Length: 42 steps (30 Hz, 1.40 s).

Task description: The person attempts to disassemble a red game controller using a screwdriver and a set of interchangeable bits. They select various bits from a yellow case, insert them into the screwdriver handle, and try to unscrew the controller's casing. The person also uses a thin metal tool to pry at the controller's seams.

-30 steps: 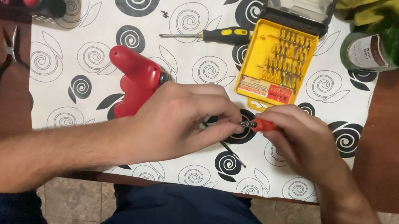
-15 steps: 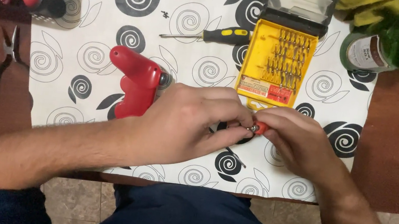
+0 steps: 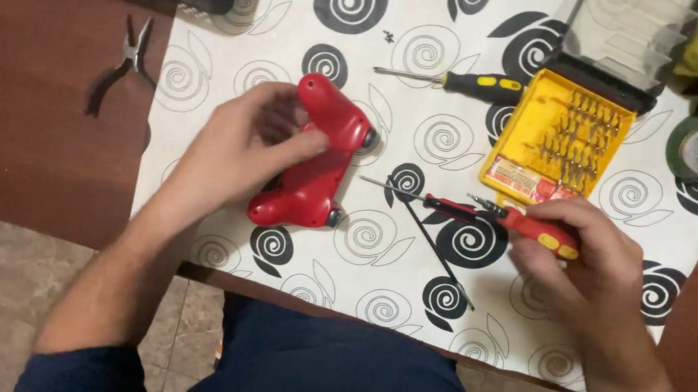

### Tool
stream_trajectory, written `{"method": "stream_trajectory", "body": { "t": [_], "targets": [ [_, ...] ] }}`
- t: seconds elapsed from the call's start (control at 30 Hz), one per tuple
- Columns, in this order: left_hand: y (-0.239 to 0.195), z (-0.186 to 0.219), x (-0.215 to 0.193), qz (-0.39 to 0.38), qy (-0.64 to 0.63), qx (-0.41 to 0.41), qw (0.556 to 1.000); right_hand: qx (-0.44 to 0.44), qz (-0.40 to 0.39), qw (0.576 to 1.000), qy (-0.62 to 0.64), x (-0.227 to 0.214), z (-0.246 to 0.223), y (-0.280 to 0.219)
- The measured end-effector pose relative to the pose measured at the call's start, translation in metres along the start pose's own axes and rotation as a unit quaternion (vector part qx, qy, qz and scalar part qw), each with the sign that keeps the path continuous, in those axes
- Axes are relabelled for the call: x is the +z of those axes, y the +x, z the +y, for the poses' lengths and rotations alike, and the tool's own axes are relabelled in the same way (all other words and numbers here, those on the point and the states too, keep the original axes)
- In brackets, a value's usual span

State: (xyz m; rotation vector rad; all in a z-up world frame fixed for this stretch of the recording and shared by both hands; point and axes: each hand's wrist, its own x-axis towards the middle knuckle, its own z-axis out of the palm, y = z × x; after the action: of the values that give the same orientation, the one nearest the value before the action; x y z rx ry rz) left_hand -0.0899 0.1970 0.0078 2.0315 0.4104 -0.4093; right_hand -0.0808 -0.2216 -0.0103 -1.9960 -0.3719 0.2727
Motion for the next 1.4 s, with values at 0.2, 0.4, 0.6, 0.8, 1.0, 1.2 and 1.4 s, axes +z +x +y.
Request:
{"method": "stream_trajectory", "body": {
  "t": [0.2, 0.4, 0.6, 0.8, 1.0, 1.2, 1.4],
  "targets": [
    [0.031, 0.005, 0.005, -0.03, 0.016, 0.091, 0.995, 0.023, 0.043, 0.997, 0.067, 0.011, 0.002, 0.022],
    [0.041, -0.012, 0.023, -0.124, -0.171, 0.204, 0.956, -0.027, 0.039, 0.995, 0.084, 0.021, -0.013, 0.044],
    [0.036, -0.022, 0.026, -0.102, -0.122, 0.336, 0.928, -0.221, 0.058, 0.971, -0.066, 0.026, -0.042, 0.065],
    [0.027, -0.017, 0.025, -0.098, -0.099, 0.328, 0.934, -0.267, 0.021, 0.949, -0.166, 0.027, -0.075, 0.078],
    [0.025, -0.014, 0.023, -0.084, -0.069, 0.317, 0.942, -0.313, -0.038, 0.924, -0.215, 0.029, -0.09, 0.089],
    [0.026, -0.016, 0.023, -0.089, -0.076, 0.32, 0.94, -0.233, -0.114, 0.911, -0.32, 0.029, -0.11, 0.095],
    [0.027, -0.02, 0.025, -0.088, -0.08, 0.335, 0.935, -0.284, -0.163, 0.9, -0.288, 0.03, -0.127, 0.106]
  ]
}}
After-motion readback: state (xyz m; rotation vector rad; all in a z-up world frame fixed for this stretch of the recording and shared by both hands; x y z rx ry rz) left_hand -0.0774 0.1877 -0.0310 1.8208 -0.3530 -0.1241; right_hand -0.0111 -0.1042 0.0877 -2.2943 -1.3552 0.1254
